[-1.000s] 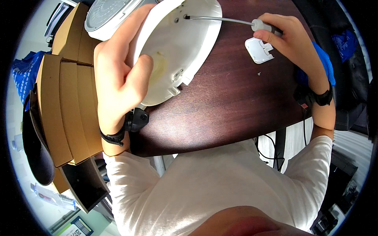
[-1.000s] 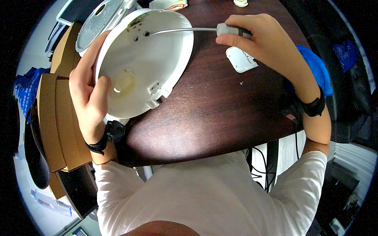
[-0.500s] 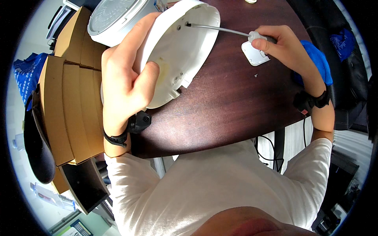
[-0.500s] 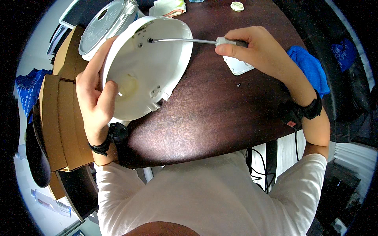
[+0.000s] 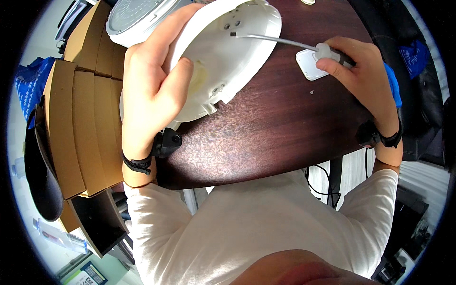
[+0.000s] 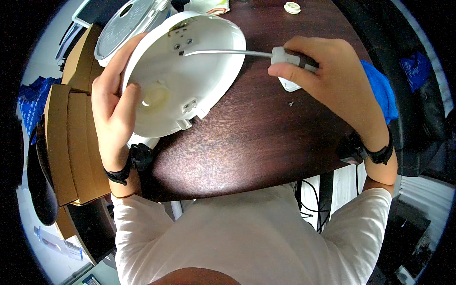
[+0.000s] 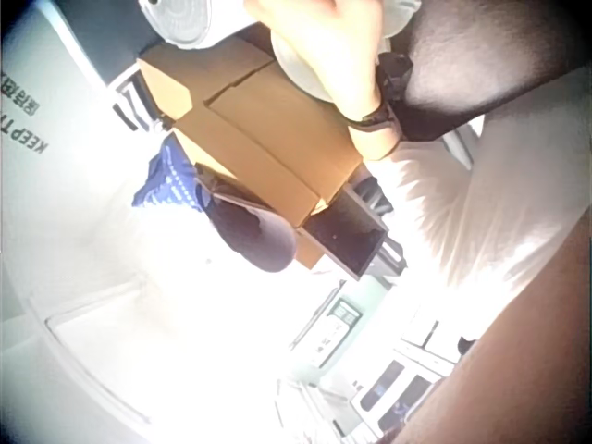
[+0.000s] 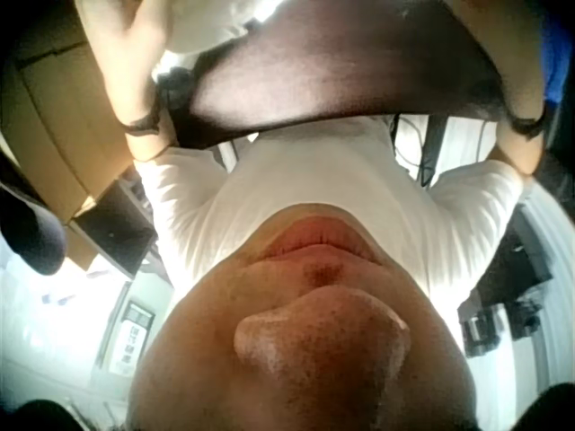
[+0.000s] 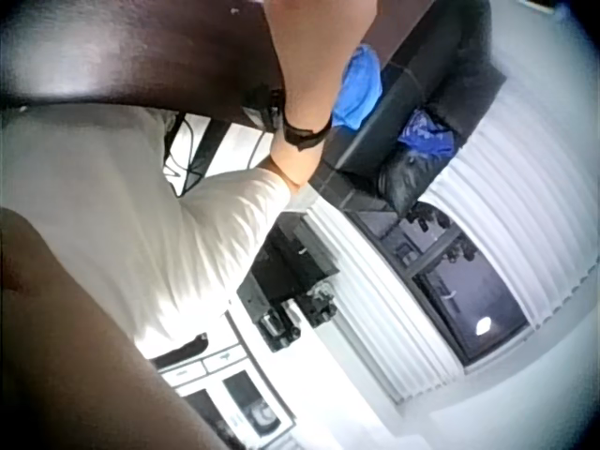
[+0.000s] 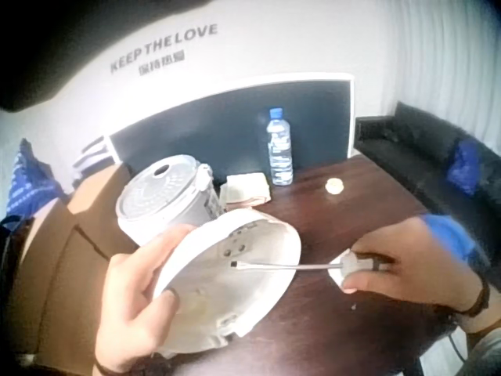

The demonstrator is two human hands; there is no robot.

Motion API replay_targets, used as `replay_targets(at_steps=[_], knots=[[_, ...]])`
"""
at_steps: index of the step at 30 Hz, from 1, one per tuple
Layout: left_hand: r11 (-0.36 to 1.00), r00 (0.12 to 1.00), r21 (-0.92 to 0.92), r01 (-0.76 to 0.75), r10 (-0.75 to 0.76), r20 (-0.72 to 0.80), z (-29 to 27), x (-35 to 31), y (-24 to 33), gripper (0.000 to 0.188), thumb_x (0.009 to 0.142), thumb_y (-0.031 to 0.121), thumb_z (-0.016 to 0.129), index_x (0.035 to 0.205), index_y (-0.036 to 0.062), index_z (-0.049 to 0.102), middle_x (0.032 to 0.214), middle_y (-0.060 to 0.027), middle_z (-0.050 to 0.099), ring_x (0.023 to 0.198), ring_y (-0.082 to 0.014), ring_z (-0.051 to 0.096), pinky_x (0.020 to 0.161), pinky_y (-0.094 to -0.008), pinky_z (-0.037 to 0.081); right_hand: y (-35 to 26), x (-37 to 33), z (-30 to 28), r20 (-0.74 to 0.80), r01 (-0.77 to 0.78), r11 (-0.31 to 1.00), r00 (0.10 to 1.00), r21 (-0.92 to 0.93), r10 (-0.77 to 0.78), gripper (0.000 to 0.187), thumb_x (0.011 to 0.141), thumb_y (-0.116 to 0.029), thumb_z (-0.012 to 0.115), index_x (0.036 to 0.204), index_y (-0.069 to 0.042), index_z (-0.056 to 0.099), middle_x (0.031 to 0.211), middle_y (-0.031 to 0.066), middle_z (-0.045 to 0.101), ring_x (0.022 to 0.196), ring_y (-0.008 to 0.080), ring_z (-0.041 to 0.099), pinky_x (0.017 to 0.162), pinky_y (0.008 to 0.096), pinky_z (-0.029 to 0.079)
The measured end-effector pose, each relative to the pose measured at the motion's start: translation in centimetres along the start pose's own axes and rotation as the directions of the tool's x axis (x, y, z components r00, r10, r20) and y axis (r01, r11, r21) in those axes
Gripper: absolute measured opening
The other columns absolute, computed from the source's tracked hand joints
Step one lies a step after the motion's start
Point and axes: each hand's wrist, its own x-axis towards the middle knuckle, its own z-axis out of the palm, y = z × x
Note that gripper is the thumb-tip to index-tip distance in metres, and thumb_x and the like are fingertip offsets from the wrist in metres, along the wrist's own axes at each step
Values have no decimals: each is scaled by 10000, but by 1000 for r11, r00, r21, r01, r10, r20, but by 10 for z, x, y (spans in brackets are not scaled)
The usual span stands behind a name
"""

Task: The person assembles a white ceiling light fixture on a table. They use a screwdriver to attach mounting brackets and secure screws into the fixture base, handling small plastic parts and aligning components throughout the process.

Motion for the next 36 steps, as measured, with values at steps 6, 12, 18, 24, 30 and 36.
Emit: replay_targets(at_steps=[6, 12, 18, 24, 30, 36], knots=[[1000, 999, -5, -12, 13, 30, -1, 0, -7, 612, 713, 20, 426, 1304, -58, 567, 1198, -199, 653, 1135, -248, 618, 1029, -323, 415, 2, 2, 3, -20, -12, 1000, 1000, 29, 13, 359, 853, -359, 738, 904, -7, 684, 739, 146, 673, 623, 246, 678, 548, 310, 489], [999, 1000, -54, 0, -1, -29, 3, -2, -5, 620, 707, -9, 416, 1307, -66, 561, 1228, -196, 639, 1156, -241, 606, 1042, -321, 404, -2, 2, 4, 1, -44, 998, 999, 45, 44, 351, 853, -356, 739, 901, -12, 687, 739, 137, 678, 615, 232, 677, 546, 299, 490], [997, 1000, -73, 26, -25, 6, 0, 0, -1, 635, 692, -12, 412, 1307, -70, 559, 1227, -199, 636, 1161, -243, 604, 1041, -318, 403, 0, 1, 7, -26, -29, 999, 999, 38, 30, 349, 855, -366, 732, 900, -23, 692, 729, 133, 677, 612, 226, 677, 549, 297, 491], [995, 999, -80, 54, -54, -4, 0, -1, 0, 641, 687, 10, 425, 1308, -71, 558, 1213, -195, 641, 1139, -240, 609, 1032, -314, 406, 5, 6, 8, 12, -16, 1000, 1000, 17, 15, 371, 885, -407, 688, 887, -35, 682, 686, 141, 647, 586, 255, 654, 525, 319, 462], [1000, 1000, -1, 7, -7, -12, -4, -1, -5, 632, 690, 29, 441, 1303, -61, 568, 1178, -198, 656, 1093, -223, 625, 1001, -307, 429, 1, 7, 28, 114, -110, 992, 988, 67, 102, 414, 932, -410, 634, 791, -22, 608, 617, 157, 564, 519, 265, 582, 497, 368, 400], [998, 1000, 48, -28, 29, -7, -3, -2, -5, 619, 701, 34, 446, 1300, -50, 576, 1145, -193, 665, 1064, -218, 632, 966, -300, 447, 1, 0, 44, 236, -233, 879, 961, 415, 144, 432, 980, -379, 582, 768, -4, 559, 543, 104, 424, 469, 154, 467, 480, 341, 345]])
